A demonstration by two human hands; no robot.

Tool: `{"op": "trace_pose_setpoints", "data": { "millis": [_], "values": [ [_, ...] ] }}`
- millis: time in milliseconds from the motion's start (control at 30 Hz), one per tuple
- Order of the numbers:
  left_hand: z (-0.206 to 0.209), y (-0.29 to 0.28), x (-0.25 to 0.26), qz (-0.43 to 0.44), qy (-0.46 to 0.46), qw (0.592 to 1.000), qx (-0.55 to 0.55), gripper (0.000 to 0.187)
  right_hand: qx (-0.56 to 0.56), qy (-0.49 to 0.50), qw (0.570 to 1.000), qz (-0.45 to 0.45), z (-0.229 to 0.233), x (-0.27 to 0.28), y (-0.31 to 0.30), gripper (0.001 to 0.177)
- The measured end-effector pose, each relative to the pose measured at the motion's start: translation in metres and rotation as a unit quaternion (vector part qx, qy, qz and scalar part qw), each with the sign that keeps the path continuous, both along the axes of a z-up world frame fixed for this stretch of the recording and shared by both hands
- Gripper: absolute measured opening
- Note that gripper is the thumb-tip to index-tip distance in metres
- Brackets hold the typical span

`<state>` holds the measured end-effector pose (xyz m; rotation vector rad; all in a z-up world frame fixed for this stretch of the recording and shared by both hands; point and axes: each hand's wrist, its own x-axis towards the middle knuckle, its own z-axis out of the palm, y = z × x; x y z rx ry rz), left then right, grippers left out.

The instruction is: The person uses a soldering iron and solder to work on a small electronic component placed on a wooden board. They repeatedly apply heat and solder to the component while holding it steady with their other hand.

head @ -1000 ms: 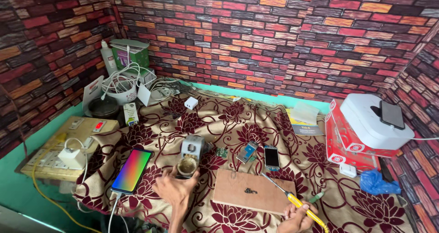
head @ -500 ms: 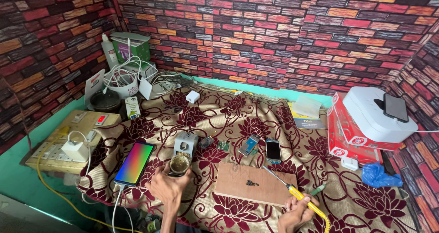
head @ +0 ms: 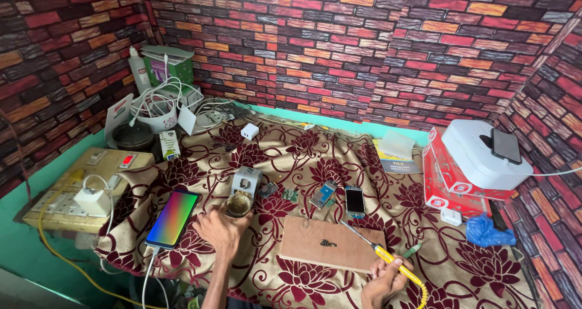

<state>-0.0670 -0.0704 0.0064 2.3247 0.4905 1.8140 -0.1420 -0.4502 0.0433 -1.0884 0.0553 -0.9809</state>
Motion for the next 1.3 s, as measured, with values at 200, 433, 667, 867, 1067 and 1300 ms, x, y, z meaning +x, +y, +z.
{"op": "trace_pose_setpoints", "data": {
  "millis": [200,433,667,867,1067,1300],
  "values": [
    [0.04,-0.015,-0.025,-0.024,0.027,0.998,-0.046,0.088,0.042,0.001,0.999,0.015,-0.002,0.0,0.001,0.021],
    [0.103,-0.025,-0.055,-0.06,0.309,0.914,-0.258,0.133,0.027,-0.015,0.999,0.013,-0.004,0.002,-0.002,0.021],
    [0.121,-0.027,-0.06,-0.089,0.291,0.917,-0.257,0.088,0.027,-0.03,0.999,0.024,-0.025,0.009,-0.012,0.02],
    [0.098,-0.023,-0.056,-0.062,0.337,0.891,-0.297,0.077,0.064,-0.036,0.996,0.04,-0.046,0.016,-0.022,0.022],
    [0.106,-0.024,-0.049,-0.058,0.199,0.958,-0.198,0.103,0.058,-0.029,0.998,0.008,-0.03,0.015,-0.017,0.021],
    [0.13,-0.028,-0.063,-0.058,0.385,0.865,-0.316,0.082,0.052,-0.027,0.998,0.036,-0.027,0.009,-0.014,0.024]
  ]
}}
